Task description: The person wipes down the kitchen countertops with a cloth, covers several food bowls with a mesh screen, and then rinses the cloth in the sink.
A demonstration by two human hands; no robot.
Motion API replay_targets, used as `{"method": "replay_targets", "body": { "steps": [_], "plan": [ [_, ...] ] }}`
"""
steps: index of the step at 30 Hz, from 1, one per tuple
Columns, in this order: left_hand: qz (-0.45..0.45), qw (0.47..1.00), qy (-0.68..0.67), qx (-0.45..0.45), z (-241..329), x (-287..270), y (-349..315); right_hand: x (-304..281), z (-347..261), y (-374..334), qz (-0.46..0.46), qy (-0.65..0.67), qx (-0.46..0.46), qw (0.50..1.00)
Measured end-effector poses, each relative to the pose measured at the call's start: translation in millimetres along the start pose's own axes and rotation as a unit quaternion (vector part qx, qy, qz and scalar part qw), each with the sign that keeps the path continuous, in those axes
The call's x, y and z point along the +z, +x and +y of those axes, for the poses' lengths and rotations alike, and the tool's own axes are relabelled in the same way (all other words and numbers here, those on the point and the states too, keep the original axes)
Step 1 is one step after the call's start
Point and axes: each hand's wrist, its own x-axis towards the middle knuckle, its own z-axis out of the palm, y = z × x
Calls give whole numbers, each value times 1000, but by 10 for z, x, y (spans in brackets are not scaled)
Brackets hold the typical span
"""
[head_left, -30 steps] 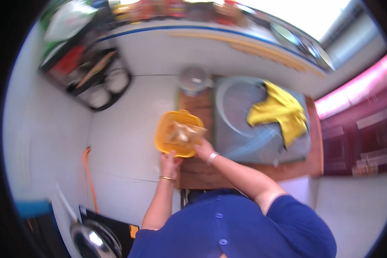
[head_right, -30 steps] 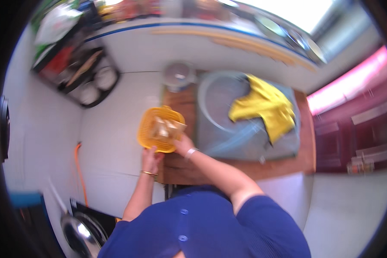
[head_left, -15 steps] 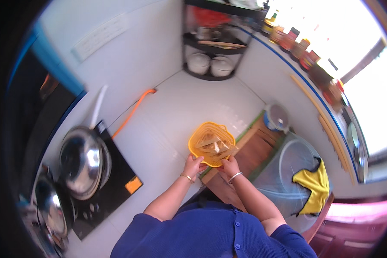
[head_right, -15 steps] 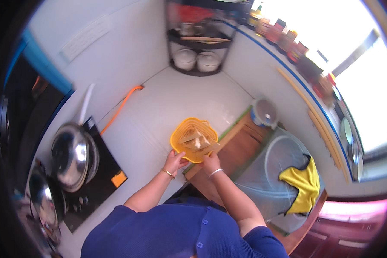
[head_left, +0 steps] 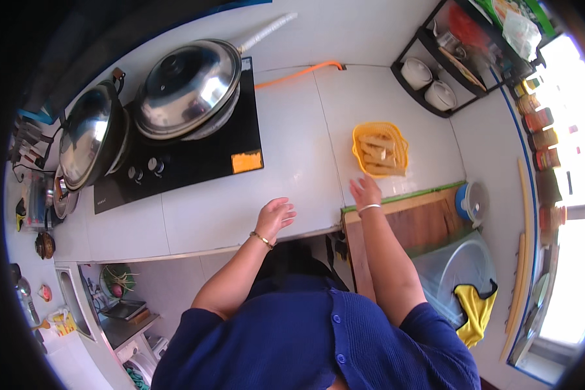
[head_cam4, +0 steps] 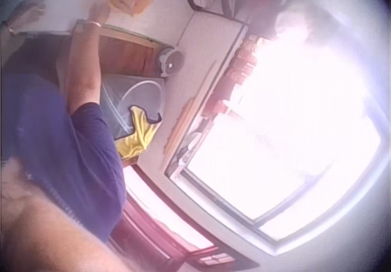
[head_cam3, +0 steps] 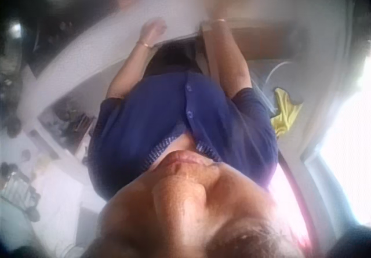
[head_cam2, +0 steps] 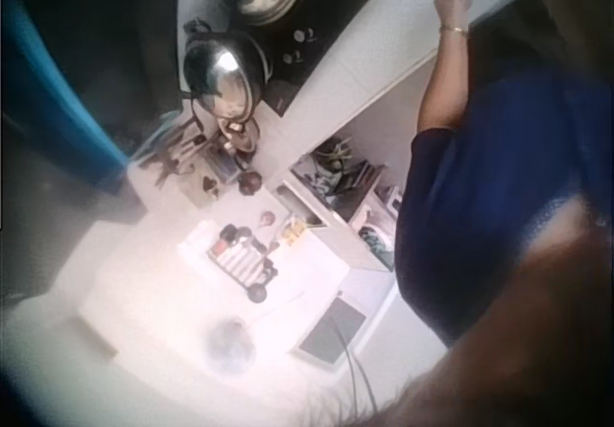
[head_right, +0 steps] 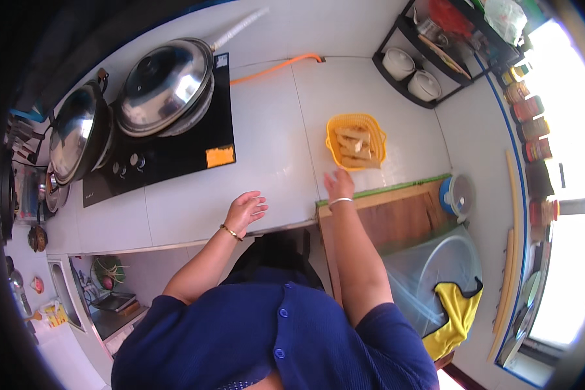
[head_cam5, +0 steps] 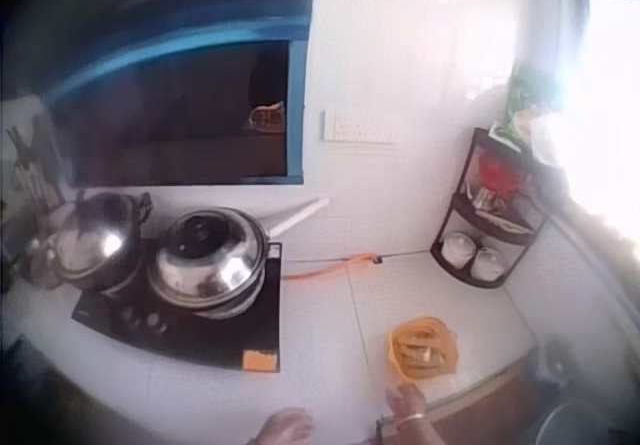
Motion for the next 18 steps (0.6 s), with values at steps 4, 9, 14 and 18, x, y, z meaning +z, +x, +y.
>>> {"method": "replay_targets", "body": {
  "steps": [4,9,14,18],
  "plan": [
    [0,1000,-22,-6,-264,-220,-449,266,693,-857,-184,-162,90,965],
    [-10,994,-93,59,-678,-590,-1004,425,1462,-2008,-333,-334,102,876],
    [59,991,-87,79,-1115,-1569,-1766,573,2265,-2900,-356,-416,98,831],
    [98,980,-158,72,-1730,-2612,-2608,522,3343,-3868,-411,-429,146,791]
  ]
}}
